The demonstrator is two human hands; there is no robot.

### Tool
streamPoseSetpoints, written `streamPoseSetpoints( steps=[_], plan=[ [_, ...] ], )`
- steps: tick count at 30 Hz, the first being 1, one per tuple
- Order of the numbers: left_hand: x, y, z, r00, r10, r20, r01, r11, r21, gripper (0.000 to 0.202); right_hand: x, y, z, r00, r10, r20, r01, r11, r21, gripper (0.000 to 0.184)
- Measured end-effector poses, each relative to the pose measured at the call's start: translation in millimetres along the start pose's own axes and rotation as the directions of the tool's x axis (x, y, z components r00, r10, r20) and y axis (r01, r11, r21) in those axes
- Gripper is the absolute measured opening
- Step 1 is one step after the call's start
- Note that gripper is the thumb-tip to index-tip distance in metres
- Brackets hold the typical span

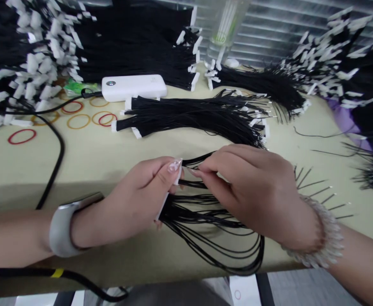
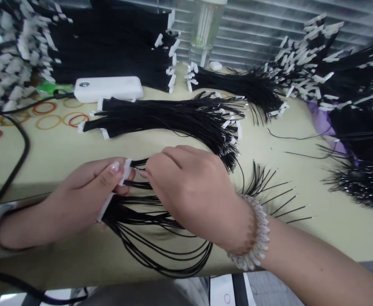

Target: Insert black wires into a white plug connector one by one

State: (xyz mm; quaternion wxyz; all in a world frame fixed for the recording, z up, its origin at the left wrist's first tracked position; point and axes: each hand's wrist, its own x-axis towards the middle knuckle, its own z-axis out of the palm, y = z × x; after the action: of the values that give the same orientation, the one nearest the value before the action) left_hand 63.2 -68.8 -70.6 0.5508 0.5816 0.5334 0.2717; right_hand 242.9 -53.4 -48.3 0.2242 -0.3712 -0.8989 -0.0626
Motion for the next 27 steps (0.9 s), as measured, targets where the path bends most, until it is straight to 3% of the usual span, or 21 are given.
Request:
streamPoseSetpoints(
  steps=[4, 7, 11, 16, 19, 27],
  plan=[
    [1.1, 0.5, 0.1, 1.0, 0.012, 0.022, -0.012, 0.999, 0.031, 0.036, -0.4, -0.1, 0.0, 0.999, -0.041, -0.009, 0.04, 0.999, -0.03, 0.011],
    [1.7, 0.5, -0.7, 0.999, 0.048, 0.016, -0.049, 0.997, 0.056, 0.036, 0.5, -1.2, -1.9, 0.989, -0.139, -0.058, 0.136, 0.989, -0.054, 0.011],
    [2.5, 1.5, -2.1, 0.994, 0.094, 0.056, -0.097, 0.993, 0.06, 0.035, 2.8, -5.3, -4.9, 0.938, -0.32, -0.131, 0.297, 0.939, -0.172, 0.017],
    [2.7, 6.1, -2.7, 0.991, 0.12, 0.062, -0.126, 0.985, 0.117, 0.034, 4.9, -5.7, -6.8, 0.878, -0.467, -0.11, 0.427, 0.865, -0.265, 0.012],
    [2.3, 8.2, -2.8, 0.984, 0.157, 0.081, -0.166, 0.978, 0.128, 0.033, 6.8, -4.7, -8.0, 0.87, -0.484, -0.094, 0.449, 0.856, -0.258, 0.011],
    [3.4, 9.4, -2.1, 0.984, 0.124, 0.127, -0.149, 0.966, 0.211, 0.034, 7.9, -5.8, -10.0, 0.858, -0.511, -0.052, 0.488, 0.842, -0.23, 0.016]
  ],
)
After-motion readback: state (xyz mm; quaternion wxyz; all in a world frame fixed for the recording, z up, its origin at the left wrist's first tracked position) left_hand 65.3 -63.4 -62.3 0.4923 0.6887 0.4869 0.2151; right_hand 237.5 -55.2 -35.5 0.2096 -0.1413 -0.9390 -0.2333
